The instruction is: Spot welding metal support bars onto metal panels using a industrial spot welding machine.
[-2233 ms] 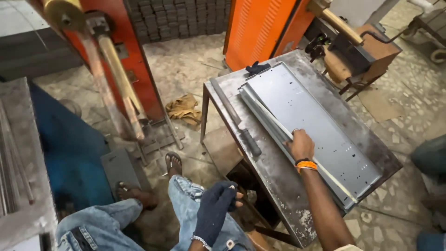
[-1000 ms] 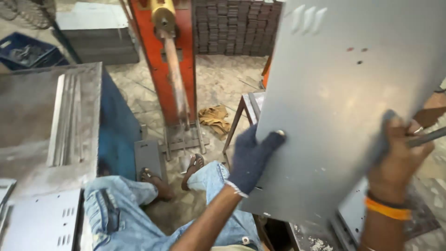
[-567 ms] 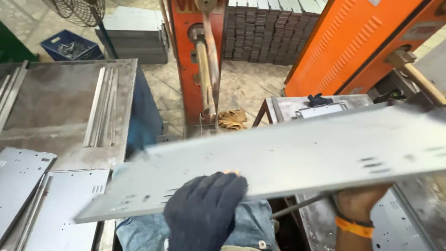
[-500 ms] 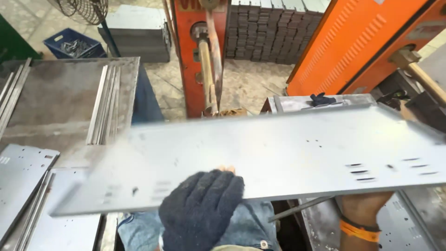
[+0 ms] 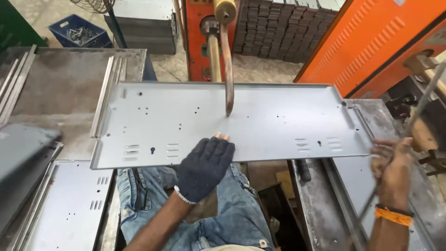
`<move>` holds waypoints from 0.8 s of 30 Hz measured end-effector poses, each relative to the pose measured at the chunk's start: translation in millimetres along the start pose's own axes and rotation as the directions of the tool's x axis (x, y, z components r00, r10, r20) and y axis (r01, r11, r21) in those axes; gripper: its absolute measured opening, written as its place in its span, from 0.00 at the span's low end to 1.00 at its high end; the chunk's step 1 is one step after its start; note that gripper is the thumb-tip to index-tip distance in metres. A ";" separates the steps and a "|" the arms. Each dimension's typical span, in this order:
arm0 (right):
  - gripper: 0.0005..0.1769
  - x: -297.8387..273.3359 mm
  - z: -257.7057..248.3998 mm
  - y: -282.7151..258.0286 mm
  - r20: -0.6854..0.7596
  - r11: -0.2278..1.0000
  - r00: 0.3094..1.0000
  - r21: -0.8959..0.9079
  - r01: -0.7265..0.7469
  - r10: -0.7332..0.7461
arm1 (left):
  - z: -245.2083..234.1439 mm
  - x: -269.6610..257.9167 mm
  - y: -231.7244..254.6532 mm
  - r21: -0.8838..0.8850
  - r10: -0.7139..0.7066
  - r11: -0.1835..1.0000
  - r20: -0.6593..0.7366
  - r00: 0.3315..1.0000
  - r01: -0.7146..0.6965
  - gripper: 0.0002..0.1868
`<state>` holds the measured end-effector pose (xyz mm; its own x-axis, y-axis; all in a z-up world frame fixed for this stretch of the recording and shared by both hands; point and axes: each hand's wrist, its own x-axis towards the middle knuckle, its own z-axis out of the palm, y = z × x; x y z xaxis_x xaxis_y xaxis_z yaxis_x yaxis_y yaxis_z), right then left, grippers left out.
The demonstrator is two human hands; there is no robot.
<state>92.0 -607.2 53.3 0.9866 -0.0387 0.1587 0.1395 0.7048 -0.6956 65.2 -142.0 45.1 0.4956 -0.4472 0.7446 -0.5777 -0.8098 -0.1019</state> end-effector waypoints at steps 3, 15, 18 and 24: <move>0.33 7.8 16.8 -12.9 -0.253 0.413 0.913 -0.904 -0.107 -0.319 | 9.3 -5.5 2.9 0.069 -0.041 0.997 -0.014 0.999 0.042 0.18; 0.19 119.8 220.0 109.9 0.617 -0.059 0.699 -0.733 0.678 0.361 | 5.7 -2.7 7.0 -0.006 -0.063 0.998 0.080 0.995 0.064 0.18; 0.15 135.0 216.8 156.8 0.648 -0.045 0.661 -0.701 0.712 0.378 | 9.2 -2.8 11.0 0.037 -0.062 0.998 0.087 0.994 0.059 0.17; 0.13 134.1 223.9 175.6 0.757 -0.203 0.628 -0.596 0.777 0.182 | 8.6 -4.3 11.8 -0.020 -0.102 0.994 0.074 0.992 0.104 0.15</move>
<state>229.7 -330.1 109.3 0.5804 0.6400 0.5036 0.7889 -0.5952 -0.1529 61.9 -152.9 35.0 0.5985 -0.3887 0.7005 -0.5360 -0.8441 -0.0104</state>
